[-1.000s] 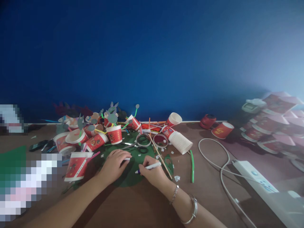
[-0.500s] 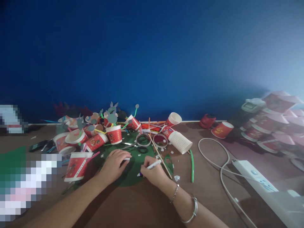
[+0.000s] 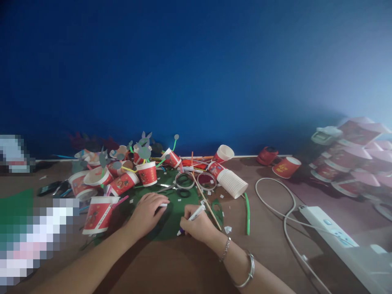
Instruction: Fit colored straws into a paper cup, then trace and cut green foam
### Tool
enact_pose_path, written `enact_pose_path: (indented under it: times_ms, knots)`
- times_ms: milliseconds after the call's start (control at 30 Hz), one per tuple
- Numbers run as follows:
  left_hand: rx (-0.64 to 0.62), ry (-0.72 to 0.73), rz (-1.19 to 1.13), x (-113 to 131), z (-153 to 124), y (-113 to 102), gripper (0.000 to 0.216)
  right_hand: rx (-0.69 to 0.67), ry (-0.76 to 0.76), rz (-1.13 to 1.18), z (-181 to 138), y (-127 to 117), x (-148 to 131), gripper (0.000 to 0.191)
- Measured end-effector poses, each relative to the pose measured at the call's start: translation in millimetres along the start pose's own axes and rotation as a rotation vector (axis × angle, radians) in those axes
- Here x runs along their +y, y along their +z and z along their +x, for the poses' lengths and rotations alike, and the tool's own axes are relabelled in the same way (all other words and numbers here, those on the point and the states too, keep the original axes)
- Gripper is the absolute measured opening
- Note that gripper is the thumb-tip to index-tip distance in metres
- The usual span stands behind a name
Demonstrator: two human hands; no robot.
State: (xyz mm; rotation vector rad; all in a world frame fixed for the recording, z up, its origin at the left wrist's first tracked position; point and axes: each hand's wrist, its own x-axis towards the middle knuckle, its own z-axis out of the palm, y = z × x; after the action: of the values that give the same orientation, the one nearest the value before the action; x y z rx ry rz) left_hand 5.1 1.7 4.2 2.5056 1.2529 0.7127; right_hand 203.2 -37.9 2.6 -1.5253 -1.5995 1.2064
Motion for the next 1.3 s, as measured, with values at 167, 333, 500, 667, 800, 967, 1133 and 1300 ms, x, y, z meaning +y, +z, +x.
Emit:
enact_pose_path:
  times_ms: [167, 333, 500, 667, 800, 967, 1133, 1300]
  knots:
    - [-0.001, -0.005, -0.014, -0.5, 0.0, 0.4, 0.016, -0.046, -0.027, 0.093, -6.4, 2.4, -6.5, 0.018]
    - [0.004, -0.009, -0.021, -0.1, 0.2, -0.2, 0.016, 0.024, -0.132, -0.035, -8.7, 9.9, -12.9, 0.021]
    - [0.001, -0.006, -0.023, 0.8, 0.1, -0.9, 0.017, 0.033, -0.129, -0.082, -7.4, 11.9, -12.7, 0.022]
    - [0.006, -0.008, -0.024, 0.0, 0.0, 0.3, 0.017, 0.01, -0.136, -0.11, -7.0, 10.9, -10.6, 0.022]
    - [0.015, -0.002, -0.022, -0.5, -0.2, 0.5, 0.017, -0.034, -0.077, -0.017, -5.7, 9.8, -8.7, 0.021]
    - [0.012, 0.001, -0.017, -0.2, -0.2, 0.1, 0.017, 0.013, -0.085, -0.02, -4.8, 9.9, -7.5, 0.021]
    - [0.01, 0.004, -0.016, -0.4, -0.1, 0.9, 0.017, 0.011, -0.099, -0.073, -5.8, 10.5, -7.8, 0.022]
    - [0.01, 0.0, -0.015, -0.4, -0.1, 0.9, 0.017, 0.015, -0.107, -0.099, -6.5, 9.9, -10.2, 0.022]
